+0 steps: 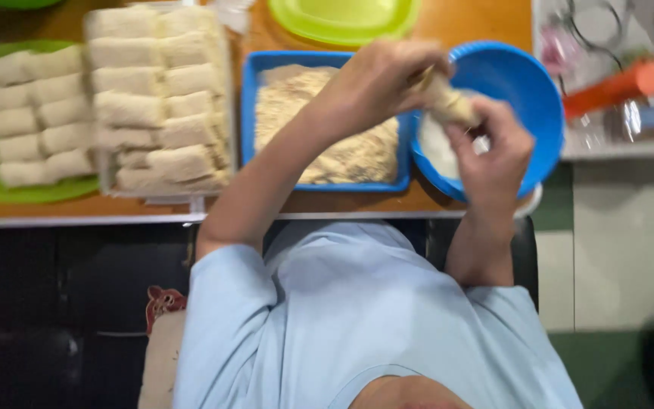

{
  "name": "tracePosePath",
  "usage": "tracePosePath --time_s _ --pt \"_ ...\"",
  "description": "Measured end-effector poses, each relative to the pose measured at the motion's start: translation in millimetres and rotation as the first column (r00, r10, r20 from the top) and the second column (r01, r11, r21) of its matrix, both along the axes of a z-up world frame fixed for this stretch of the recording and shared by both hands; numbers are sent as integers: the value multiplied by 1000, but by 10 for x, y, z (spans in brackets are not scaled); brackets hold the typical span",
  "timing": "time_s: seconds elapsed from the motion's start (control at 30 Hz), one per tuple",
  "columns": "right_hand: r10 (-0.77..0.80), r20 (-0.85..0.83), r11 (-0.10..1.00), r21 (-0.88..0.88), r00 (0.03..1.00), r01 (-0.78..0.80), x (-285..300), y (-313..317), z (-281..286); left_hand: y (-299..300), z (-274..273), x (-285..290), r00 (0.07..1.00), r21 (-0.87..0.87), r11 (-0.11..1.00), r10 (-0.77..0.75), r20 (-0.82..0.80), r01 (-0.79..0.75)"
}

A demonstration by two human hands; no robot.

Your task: Coating prepared food rolls with liquid batter and breadcrumbs.

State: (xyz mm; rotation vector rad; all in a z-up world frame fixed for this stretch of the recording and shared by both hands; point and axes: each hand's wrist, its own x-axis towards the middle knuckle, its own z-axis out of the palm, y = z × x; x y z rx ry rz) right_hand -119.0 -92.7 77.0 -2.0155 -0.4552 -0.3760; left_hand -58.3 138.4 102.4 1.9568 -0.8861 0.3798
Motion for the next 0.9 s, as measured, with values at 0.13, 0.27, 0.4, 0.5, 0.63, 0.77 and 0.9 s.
tracePosePath --time_s 0.13,0.27,0.4,0.5,0.63,0.77,0.9 --pt "124 21 990 -69 992 -122 -25 540 -222 576 -356 -424 984 3 989 149 -96 -149" --pt "215 -106 968 -106 971 -226 47 907 -591 898 -833 -687 913 35 956 288 -290 -290" --pt "205 -228 957 -157 952 -244 167 1047 -853 925 -1184 -704 826 109 906 419 -376 -410" --pt "167 -232 957 -197 958 -215 221 1105 -907 882 -1272 -677 753 210 857 515 -410 -471" --pt "151 -220 938 -276 964 -210 232 1201 -868 873 -1162 -727 734 210 817 575 -363 -536" --pt "155 -178 936 -289 972 -202 208 1217 -815 800 -1270 -671 695 272 762 648 -312 -588" --pt "136 -121 875 -451 983 -177 77 1167 -687 799 -1372 -630 631 431 682 724 -279 -591"
